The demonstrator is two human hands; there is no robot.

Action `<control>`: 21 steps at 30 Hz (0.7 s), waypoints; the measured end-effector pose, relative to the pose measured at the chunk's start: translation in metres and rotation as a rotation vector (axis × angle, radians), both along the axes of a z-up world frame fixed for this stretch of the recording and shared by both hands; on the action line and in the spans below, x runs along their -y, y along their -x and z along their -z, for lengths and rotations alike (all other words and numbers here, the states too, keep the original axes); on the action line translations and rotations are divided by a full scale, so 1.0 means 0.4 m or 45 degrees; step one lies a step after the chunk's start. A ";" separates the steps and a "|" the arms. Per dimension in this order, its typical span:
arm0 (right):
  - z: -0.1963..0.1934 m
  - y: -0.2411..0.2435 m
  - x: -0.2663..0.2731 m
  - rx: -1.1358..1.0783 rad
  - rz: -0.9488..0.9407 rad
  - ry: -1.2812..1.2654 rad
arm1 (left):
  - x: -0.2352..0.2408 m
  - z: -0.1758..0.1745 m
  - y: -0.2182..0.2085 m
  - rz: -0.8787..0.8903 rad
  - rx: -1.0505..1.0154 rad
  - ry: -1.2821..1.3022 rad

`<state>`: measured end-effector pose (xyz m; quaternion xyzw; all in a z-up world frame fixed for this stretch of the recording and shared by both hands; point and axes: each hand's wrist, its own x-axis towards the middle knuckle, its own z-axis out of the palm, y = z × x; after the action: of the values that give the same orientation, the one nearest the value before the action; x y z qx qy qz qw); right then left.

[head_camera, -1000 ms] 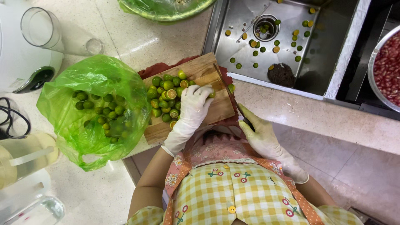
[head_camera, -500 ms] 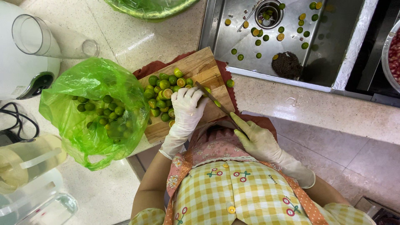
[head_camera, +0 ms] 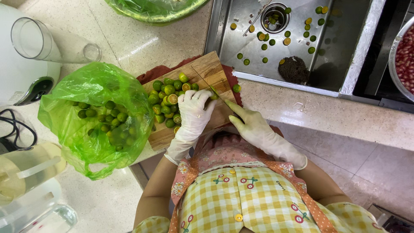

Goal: The person slices several small green citrus fruits in half on a wooden cutting board using a knife. They take the fruits one at a time from a green plastic bag and place the halved pieces on the side of the board.

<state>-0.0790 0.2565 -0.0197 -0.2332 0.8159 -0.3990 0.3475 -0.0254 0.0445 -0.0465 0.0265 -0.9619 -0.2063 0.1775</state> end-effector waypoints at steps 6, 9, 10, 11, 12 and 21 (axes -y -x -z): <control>0.017 -0.029 -0.070 -0.006 -0.063 -0.001 | -0.005 -0.010 -0.002 -0.006 0.001 0.014; 0.019 -0.033 -0.127 -0.051 -0.024 0.069 | -0.012 -0.012 0.001 -0.022 0.035 0.015; 0.016 -0.039 -0.128 0.102 0.156 -0.032 | -0.016 -0.013 0.004 -0.017 0.053 0.010; 0.008 -0.037 -0.128 0.254 0.321 -0.133 | -0.015 -0.019 0.004 -0.022 0.068 0.008; 0.001 -0.034 -0.121 0.405 0.483 -0.239 | -0.010 -0.029 -0.007 -0.067 0.004 0.004; -0.028 -0.059 -0.029 0.339 0.477 -0.110 | 0.086 -0.056 -0.195 -0.357 -0.197 0.017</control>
<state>-0.0556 0.2680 -0.0085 -0.0080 0.8083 -0.4483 0.3816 0.0526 0.0099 -0.0243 0.1432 -0.9336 -0.1744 0.2784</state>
